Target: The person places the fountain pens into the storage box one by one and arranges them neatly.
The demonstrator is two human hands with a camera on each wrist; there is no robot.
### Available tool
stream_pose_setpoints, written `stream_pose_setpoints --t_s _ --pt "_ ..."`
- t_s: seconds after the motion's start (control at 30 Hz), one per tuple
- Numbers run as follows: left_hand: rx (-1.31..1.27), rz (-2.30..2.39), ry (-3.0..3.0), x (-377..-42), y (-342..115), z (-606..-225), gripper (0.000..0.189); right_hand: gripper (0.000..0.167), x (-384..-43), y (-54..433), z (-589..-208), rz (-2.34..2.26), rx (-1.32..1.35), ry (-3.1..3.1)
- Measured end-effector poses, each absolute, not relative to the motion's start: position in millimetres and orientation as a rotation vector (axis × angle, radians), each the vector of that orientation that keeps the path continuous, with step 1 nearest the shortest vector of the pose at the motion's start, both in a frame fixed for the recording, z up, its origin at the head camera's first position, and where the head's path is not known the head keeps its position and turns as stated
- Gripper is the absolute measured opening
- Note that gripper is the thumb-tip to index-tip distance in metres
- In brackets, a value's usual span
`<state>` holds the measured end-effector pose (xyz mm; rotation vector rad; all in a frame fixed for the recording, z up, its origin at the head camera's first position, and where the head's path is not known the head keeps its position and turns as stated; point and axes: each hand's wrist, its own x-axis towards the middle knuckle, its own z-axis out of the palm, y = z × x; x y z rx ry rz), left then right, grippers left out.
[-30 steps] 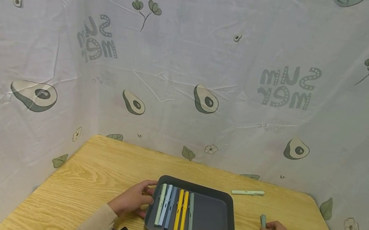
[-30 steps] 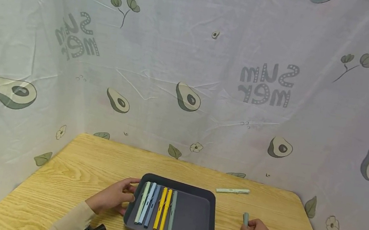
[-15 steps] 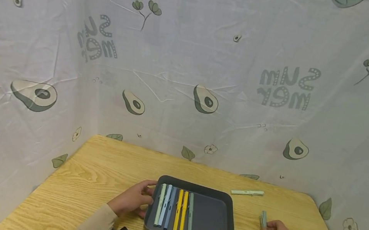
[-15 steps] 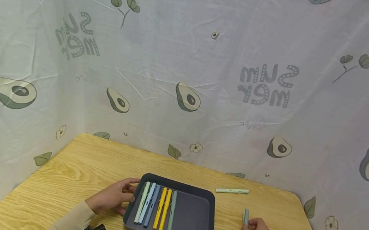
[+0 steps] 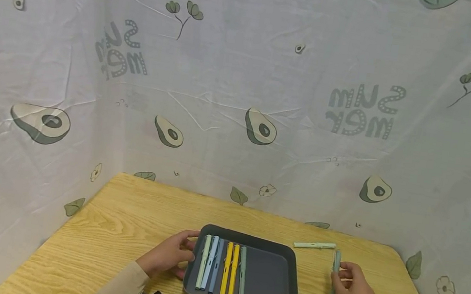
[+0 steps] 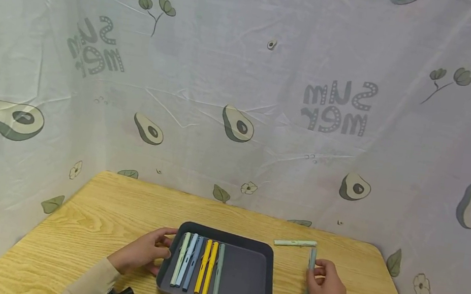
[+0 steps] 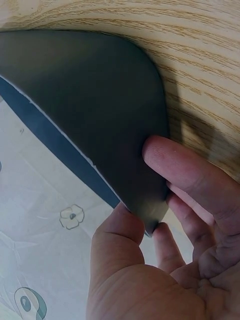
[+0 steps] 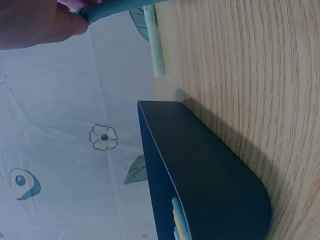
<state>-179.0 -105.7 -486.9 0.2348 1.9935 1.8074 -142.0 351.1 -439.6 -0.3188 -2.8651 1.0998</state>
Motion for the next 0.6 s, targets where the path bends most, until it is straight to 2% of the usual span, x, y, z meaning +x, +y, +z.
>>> stream_pose_setpoints --t_s 0.3,0.6 --pt "0.229 1.802 2.002 -178.5 -105.2 -486.6 0.07 0.054 -138.9 331.8 -434.0 1.274 -0.363 -2.715" --pt "0.236 1.802 2.008 -178.2 -104.9 -486.1 0.07 0.055 -132.2 317.0 -422.3 1.363 -0.355 -2.641"
